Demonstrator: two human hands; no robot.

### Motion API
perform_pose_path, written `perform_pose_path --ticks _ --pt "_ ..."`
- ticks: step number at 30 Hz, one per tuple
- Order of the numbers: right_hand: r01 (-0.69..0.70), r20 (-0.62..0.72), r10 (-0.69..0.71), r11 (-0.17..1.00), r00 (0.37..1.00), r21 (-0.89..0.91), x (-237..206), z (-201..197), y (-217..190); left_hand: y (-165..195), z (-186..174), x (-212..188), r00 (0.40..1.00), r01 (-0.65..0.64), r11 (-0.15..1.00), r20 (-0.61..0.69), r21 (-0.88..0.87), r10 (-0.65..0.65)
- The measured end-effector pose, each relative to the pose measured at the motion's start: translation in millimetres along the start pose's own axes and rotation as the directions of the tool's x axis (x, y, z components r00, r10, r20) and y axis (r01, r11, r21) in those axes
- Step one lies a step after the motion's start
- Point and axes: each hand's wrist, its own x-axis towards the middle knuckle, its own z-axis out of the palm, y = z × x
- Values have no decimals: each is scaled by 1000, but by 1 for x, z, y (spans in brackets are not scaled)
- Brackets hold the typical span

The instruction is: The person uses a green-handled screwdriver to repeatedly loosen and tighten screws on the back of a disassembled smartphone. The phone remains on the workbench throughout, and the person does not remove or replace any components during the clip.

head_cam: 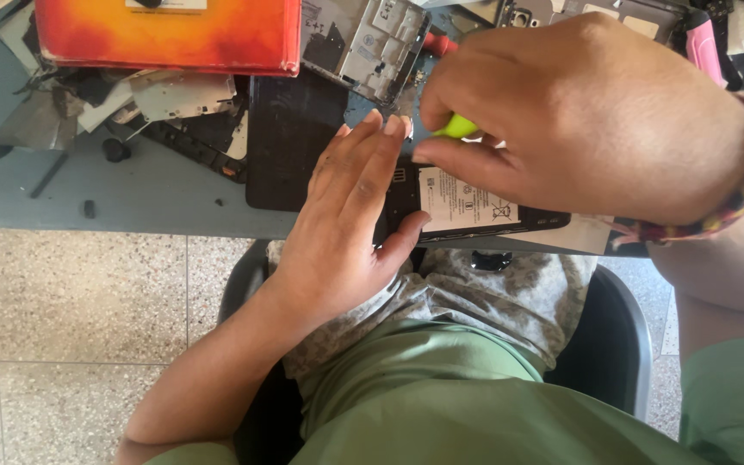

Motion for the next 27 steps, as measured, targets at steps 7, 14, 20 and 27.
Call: perform_pose_path --ticks 7,14,20,27 --pt "195 -122 -175 966 977 173 2 0 2 2 1 -1 1000 12 1000 -1 -5 -12" --pt "-20 59 23 998 998 -57 -1 2 0 1 0 -1 1000 8 1000 -5 -8 -8" --pt "152 -89 -141 980 986 131 0 0 1 2 1 -1 1000 18 999 -21 -45 -19" --pt "-11 42 13 998 999 -57 -1 0 0 3 0 0 1000 9 999 -23 -42 -10"
